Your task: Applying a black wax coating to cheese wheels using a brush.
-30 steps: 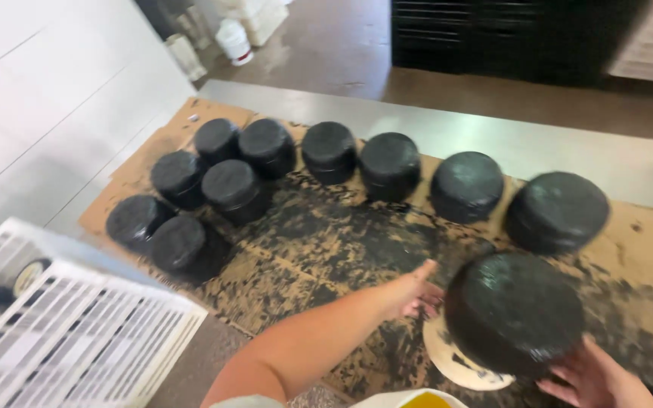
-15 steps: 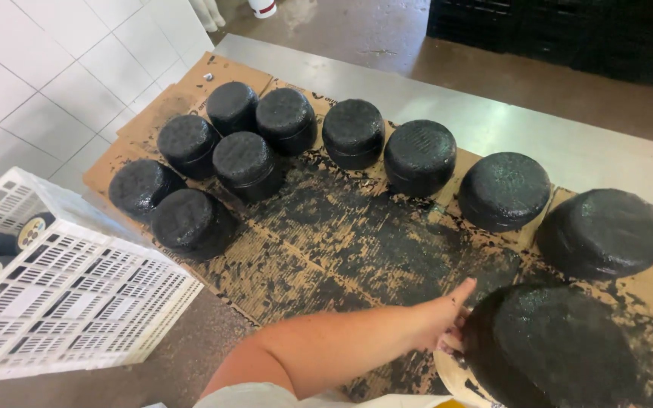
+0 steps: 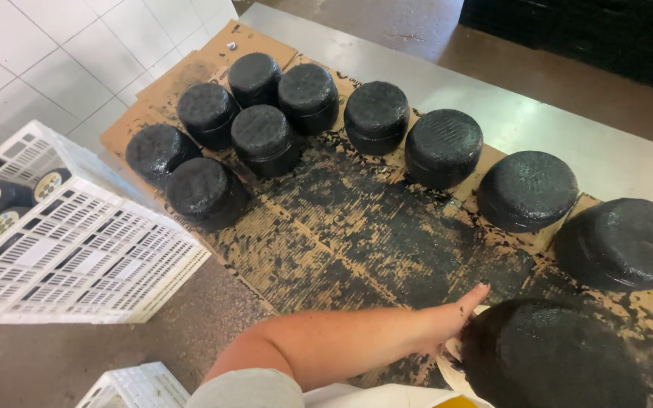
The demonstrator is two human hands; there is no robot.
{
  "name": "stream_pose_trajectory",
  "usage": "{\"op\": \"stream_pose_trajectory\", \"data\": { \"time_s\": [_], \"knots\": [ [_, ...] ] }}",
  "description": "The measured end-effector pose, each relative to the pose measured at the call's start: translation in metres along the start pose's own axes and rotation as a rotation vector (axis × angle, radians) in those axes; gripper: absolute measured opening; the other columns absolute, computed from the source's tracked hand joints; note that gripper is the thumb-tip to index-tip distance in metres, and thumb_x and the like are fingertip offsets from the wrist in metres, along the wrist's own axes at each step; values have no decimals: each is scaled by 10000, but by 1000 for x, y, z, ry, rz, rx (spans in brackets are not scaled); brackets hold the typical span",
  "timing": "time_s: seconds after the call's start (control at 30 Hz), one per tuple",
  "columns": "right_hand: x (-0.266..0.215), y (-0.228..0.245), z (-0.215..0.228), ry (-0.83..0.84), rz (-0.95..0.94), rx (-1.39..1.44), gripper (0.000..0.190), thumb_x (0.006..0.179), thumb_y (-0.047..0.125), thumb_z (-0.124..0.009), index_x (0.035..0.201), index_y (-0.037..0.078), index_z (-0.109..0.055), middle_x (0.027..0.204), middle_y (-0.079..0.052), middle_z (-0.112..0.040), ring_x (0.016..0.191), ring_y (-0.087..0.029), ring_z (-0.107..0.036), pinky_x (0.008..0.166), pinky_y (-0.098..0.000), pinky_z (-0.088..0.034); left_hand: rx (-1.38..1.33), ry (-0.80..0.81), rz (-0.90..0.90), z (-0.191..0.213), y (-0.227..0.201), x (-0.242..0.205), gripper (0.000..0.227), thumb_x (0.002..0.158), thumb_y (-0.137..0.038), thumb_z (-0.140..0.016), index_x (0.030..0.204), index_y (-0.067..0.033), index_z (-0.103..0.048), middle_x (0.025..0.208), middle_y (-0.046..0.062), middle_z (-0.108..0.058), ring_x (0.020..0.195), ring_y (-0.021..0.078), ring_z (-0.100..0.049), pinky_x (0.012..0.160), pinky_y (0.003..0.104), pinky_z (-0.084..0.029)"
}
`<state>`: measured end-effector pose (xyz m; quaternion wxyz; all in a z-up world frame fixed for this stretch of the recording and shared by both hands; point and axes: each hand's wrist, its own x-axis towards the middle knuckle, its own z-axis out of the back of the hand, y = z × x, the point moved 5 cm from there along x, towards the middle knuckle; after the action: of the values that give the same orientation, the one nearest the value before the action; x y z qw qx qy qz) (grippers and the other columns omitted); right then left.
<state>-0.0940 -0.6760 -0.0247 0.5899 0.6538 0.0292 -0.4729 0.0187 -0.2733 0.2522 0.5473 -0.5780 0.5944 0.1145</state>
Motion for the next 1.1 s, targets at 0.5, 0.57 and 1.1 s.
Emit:
{"op": "stream_pose_trajectory", "data": {
  "time_s": [0.5,0.57,1.1],
  "knots": [
    [24,-60,-71,-46,224,-68,288,1008,404,-708,1137,147,-696,1117,59,-680,1073,10,-603,965,-186,-456,-287,-131,-302,54,29,-84,1183,765,-926,-242,1567,-57,-275,1664,220,-235,1542,392,-206,1172,681,-183],
    [-34,-19,-115,-64,242,-83,282,999,397,-731,1117,142,-711,1100,67,-694,1061,26,-616,953,-166,-467,-308,-148,-396,80,23,-109,1253,810,-965,-264,1606,-1,-179,1678,282,-124,1556,455,-131,1141,751,-189],
    [-84,51,-465,688,-164,0,64,1007,209,-557,998,151,-534,746,-88,-480,600,-223,-465,691,-425,-519,-637,-309,-179,360,15,-118,961,758,-855,-296,1510,-258,-321,1545,144,-312,1429,414,-332,1175,635,-344]
  ]
}}
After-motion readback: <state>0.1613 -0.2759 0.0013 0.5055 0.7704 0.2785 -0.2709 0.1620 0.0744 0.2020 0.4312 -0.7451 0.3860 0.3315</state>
